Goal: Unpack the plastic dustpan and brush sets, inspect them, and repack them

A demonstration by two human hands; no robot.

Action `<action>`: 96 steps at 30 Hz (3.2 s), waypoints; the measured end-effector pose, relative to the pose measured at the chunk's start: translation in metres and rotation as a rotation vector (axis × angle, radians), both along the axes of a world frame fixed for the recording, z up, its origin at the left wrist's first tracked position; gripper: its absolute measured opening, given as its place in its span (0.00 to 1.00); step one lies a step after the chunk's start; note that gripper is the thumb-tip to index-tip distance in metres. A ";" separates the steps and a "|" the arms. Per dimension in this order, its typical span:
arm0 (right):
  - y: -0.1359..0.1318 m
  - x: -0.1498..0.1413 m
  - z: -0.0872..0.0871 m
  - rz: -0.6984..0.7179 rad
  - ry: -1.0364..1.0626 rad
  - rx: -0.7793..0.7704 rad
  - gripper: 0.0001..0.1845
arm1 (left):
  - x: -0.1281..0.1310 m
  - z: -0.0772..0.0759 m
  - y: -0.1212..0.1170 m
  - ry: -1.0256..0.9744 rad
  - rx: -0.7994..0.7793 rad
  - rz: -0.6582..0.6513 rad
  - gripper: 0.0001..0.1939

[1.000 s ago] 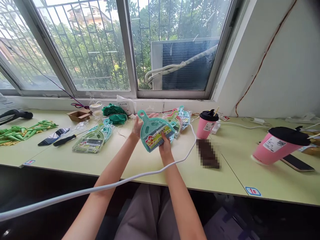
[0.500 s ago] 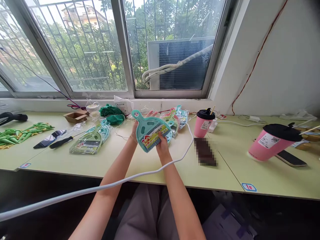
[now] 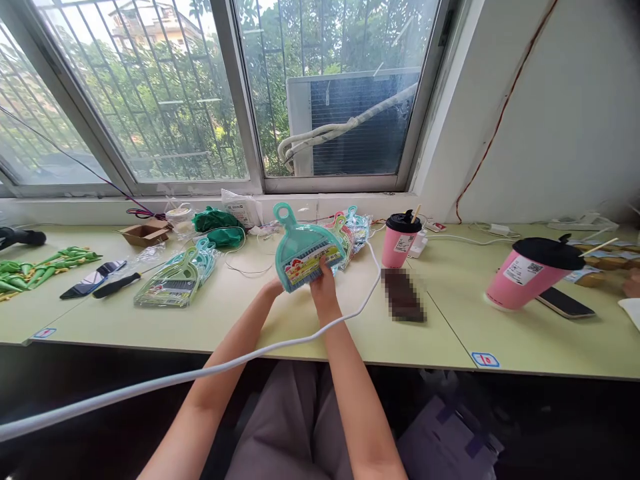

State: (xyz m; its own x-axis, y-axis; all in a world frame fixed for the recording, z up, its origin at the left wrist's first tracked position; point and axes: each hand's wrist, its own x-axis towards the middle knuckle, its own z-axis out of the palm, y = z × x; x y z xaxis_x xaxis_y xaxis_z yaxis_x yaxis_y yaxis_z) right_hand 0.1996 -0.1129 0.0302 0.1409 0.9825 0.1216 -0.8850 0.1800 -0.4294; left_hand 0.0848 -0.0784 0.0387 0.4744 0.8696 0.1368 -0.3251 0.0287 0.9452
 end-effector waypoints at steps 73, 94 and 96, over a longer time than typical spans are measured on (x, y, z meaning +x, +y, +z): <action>-0.002 -0.013 -0.003 0.260 -0.173 -0.043 0.09 | 0.020 0.039 -0.031 -0.434 0.006 0.148 0.29; 0.011 0.001 -0.016 0.116 -0.166 -0.269 0.09 | -0.080 0.037 -0.006 0.189 -0.041 0.327 0.14; 0.009 0.001 -0.014 0.140 -0.186 -0.234 0.10 | -0.075 0.042 -0.008 0.253 -0.061 0.323 0.13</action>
